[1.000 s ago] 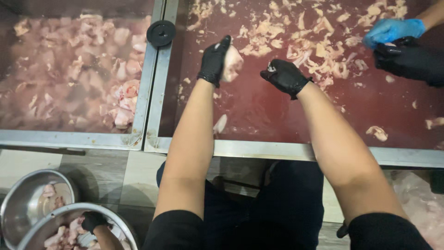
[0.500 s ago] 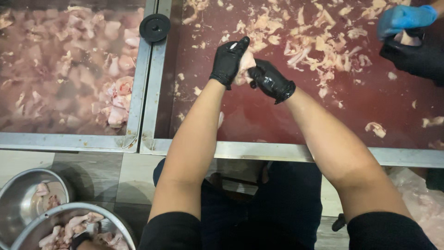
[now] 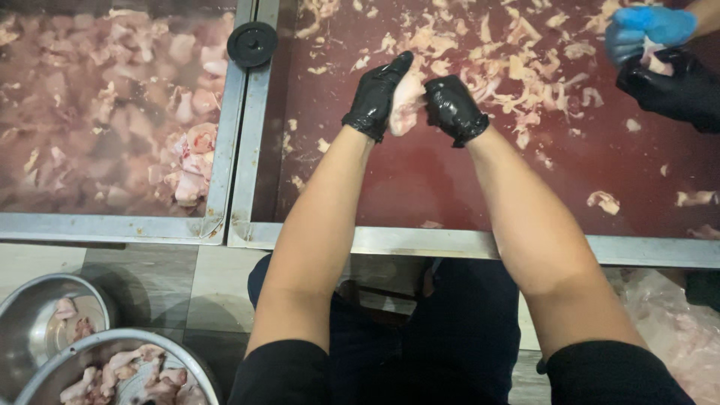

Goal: The person removes skin and fat from raw chicken pieces by hand on a red cutting board, placing the cleaned meat into a metal bowl. A second person works alongside at a similar station.

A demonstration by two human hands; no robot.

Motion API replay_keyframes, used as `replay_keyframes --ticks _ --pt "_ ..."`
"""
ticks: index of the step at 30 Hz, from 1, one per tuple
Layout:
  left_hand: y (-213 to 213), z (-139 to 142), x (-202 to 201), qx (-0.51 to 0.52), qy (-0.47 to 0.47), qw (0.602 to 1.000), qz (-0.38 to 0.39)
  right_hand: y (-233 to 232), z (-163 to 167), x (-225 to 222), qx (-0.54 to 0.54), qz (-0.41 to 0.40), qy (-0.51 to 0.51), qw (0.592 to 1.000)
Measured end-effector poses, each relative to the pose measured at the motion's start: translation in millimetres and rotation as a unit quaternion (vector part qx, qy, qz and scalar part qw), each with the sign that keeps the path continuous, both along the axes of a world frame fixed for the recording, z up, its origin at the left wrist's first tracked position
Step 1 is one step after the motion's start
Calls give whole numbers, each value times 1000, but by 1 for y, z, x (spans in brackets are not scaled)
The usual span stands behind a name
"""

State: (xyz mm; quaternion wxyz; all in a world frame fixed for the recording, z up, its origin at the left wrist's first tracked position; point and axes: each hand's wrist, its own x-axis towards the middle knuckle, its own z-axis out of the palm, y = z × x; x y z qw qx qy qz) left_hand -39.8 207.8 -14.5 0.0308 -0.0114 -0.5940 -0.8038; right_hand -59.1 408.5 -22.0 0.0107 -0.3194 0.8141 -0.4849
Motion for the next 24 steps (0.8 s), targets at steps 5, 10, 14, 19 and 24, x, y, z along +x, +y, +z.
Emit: replay_keyframes --ticks 5,10,14,19,24 --pt "-11 3 3 56 -30 997 38 30 10 -12 475 -90 253 838" --pt "-19 5 2 130 -44 989 53 10 29 22 -49 -60 -87 993" --pt "-11 8 1 -30 42 992 115 -25 42 45 -153 55 -135 977" --pt "-2 3 4 -59 87 983 149 -34 23 43 -64 -7 -173 983" --pt "5 -7 4 -131 133 971 150 -19 -20 24 -62 71 -301 949"
